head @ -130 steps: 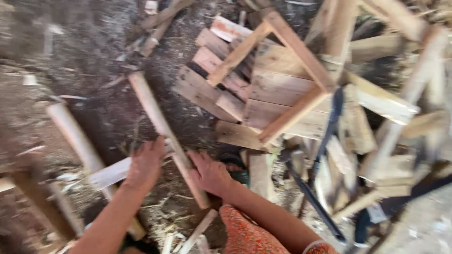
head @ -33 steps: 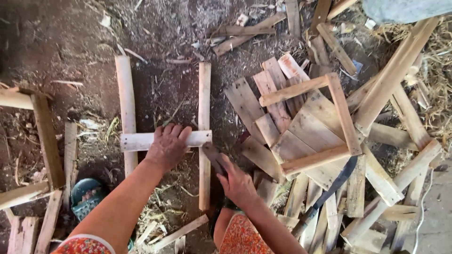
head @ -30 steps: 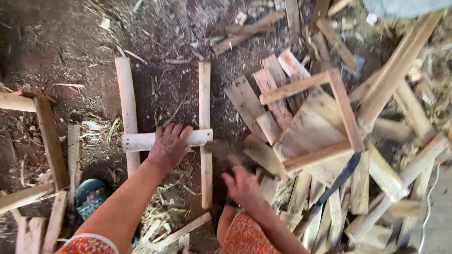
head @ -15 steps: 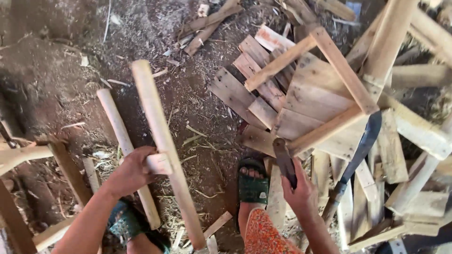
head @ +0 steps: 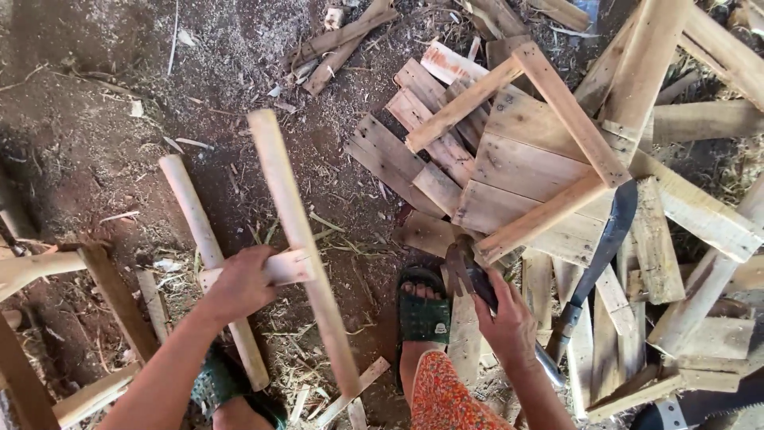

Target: The person assembles a small wooden stool frame on the ground, fitting wooden rungs between the legs and hammering nails to secure cross pieces, then picks up a hammer and works on additional wooden parts among scrap wood.

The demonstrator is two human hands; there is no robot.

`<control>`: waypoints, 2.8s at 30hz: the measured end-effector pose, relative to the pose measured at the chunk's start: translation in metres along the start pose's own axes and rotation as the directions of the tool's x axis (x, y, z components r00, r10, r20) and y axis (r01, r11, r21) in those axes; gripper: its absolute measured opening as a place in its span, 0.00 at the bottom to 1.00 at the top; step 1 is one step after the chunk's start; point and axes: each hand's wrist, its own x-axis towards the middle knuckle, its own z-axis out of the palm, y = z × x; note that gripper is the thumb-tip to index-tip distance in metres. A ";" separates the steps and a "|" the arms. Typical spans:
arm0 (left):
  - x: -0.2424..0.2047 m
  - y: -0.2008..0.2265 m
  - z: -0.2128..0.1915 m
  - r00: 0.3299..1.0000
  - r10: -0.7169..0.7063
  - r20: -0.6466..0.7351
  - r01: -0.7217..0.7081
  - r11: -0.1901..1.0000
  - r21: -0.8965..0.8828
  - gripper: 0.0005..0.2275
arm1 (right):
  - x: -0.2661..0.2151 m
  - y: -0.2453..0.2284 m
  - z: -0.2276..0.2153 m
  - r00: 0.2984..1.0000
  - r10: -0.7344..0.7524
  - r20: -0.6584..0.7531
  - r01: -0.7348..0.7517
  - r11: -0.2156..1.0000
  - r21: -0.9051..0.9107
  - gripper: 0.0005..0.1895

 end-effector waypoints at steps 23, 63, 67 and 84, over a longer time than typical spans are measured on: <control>-0.151 -0.115 0.002 0.934 -0.351 0.071 0.356 0.930 -0.092 0.25 | 0.067 -0.141 0.109 0.908 -0.253 0.334 0.117 0.919 0.377 0.36; -0.062 -0.037 -0.007 0.905 0.233 -0.357 -0.262 0.964 -0.036 0.18 | 0.039 -0.292 0.015 0.792 -0.389 0.471 0.033 0.798 0.602 0.31; -0.057 -0.035 -0.003 0.944 0.223 -0.241 -0.240 0.970 -0.040 0.19 | 0.034 -0.284 0.020 0.721 -0.313 0.618 -0.242 0.722 0.648 0.32; -0.054 -0.027 -0.011 0.886 0.279 -0.370 -0.341 0.933 -0.113 0.12 | 0.029 -0.291 0.011 0.853 -0.397 0.338 0.061 0.719 0.692 0.29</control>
